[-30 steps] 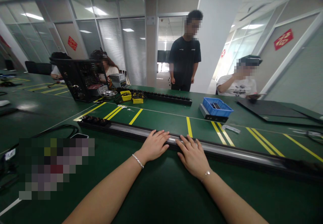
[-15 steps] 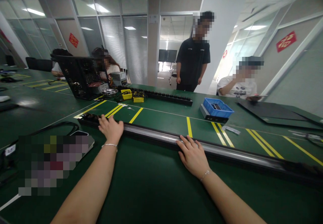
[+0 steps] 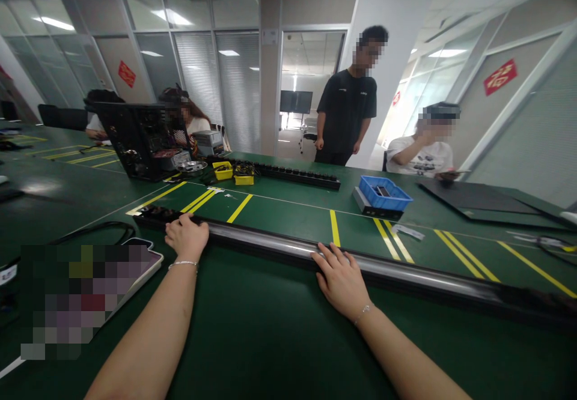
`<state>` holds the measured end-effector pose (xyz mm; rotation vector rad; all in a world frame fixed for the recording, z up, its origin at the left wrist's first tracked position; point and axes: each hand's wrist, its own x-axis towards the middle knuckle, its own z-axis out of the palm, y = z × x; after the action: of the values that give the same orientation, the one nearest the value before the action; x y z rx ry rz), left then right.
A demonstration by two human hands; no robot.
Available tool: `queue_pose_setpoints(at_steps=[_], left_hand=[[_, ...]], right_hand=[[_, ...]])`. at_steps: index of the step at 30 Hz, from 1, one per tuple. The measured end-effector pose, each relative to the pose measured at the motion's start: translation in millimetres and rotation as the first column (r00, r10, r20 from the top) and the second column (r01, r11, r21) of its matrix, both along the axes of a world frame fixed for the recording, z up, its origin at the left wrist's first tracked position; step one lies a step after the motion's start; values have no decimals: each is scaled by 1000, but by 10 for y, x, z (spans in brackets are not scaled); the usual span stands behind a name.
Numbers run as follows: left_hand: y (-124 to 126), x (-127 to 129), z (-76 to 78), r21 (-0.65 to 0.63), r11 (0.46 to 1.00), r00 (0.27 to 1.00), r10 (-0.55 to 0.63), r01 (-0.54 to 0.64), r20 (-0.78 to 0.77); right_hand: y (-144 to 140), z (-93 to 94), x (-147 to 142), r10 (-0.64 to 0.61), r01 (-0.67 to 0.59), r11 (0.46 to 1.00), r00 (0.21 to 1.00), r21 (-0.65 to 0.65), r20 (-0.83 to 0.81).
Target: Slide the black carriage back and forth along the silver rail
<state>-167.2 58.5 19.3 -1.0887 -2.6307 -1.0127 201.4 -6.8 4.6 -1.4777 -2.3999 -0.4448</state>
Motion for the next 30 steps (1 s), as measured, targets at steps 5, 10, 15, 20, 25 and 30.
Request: queue_pose_setpoints(at_steps=[5, 10, 15, 20, 25, 30], left_hand=[[1, 25, 23, -22, 999, 999, 22, -23, -44], [10, 20, 5, -78, 997, 995, 9, -17, -97], [25, 19, 2, -96, 995, 993, -47, 37, -106], [52, 16, 16, -129, 985, 989, -127, 116, -75], [60, 37, 38, -161, 977, 987, -151, 139, -63], [36, 108, 56, -161, 971, 978, -190, 175, -83]], right_hand=[[-2, -2, 0, -3, 3, 1000, 1000, 2, -1], [1, -2, -2, 3, -3, 1000, 1000, 3, -9], [2, -8, -1, -2, 2, 1000, 1000, 9, -5], [5, -15, 1, -7, 7, 1000, 1000, 12, -5], [0, -11, -4, -11, 11, 1000, 1000, -2, -17], [-15, 9, -23, -19, 19, 1000, 1000, -11, -16]])
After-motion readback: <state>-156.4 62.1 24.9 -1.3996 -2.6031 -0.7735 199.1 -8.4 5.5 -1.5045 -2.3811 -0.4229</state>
